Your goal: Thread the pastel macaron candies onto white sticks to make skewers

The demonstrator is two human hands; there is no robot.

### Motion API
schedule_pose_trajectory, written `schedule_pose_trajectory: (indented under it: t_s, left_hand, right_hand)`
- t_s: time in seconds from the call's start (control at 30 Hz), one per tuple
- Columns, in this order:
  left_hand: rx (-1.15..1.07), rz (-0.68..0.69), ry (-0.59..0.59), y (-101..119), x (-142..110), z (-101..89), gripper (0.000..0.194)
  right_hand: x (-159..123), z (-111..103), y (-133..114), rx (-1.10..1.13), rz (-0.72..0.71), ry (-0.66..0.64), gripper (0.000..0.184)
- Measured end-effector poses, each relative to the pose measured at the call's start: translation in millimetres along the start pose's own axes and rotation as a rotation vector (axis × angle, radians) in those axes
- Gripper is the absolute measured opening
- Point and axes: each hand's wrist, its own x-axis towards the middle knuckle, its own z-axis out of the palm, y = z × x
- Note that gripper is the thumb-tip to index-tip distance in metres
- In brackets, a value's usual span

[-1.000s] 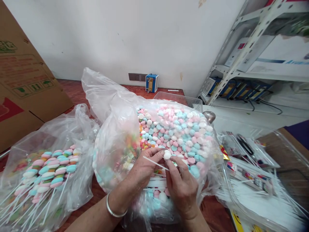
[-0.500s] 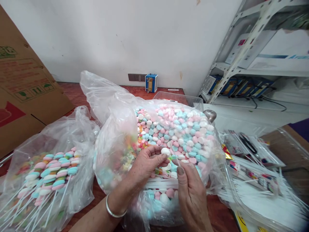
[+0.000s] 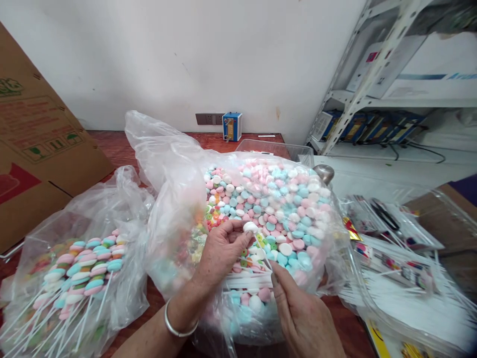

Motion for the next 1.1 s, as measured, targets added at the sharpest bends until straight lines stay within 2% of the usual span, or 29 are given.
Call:
schedule_pose_trajectory:
  t_s: [0.1, 0.27, 0.5, 0.63, 0.77, 0.8, 0.87, 0.97, 1.1]
  left_hand:
    - [0.086, 0.063, -0.05, -4.1, 1.0, -3.0, 0.036]
    - [0.218, 0.194, -0.088, -3.9, -2.5, -3.0, 0.022]
    - [0.431, 0.407, -0.013, -11.8, -11.9, -5.6, 0.022]
    - [0.561, 0.486, -0.054, -18.6, -26.6, -6.2, 0.024]
    - [0.673, 0.46, -0.126, -18.7, -40.6, -12.8, 0.038]
    - [0.699, 0.456, -0.106, -17.0, -41.3, -16.8, 0.043]
    - [0.78, 0.483, 0.015, -11.3, -38.0, -28.2, 0.045]
    - [0.943, 0.573, 0.244, 0.0, -24.5, -49.4, 0.031]
    - [1.127, 0.597, 0.35, 9.5, -5.9, -70.8, 0.023]
  right_hand:
    - [0.7, 3.2, 0.8, 0.093, 0.034, -0.036, 0.048]
    - [2.6, 6.7, -9.6, 0.194, 0.119, -0.023, 0.05]
    - [4.7, 9.2, -16.7, 0.228, 0.135, -0.035, 0.05]
    - [9.3, 19.1, -17.4, 0.132, 0.104, -0.035, 0.045]
    - [31.4, 13.5, -21.6, -0.174, 0.072, -0.08, 0.024]
    - [39.4, 9.5, -23.8, -0.261, 0.069, -0.079, 0.019]
    - [56.1, 1.3, -30.3, -0.395, 0.066, -0.081, 0.02]
    - [77.1, -5.8, -43.8, -0.448, -0.013, -0.128, 0.021]
    - [92.1, -2.4, -58.8, -0.462, -0.056, -0.204, 0.02]
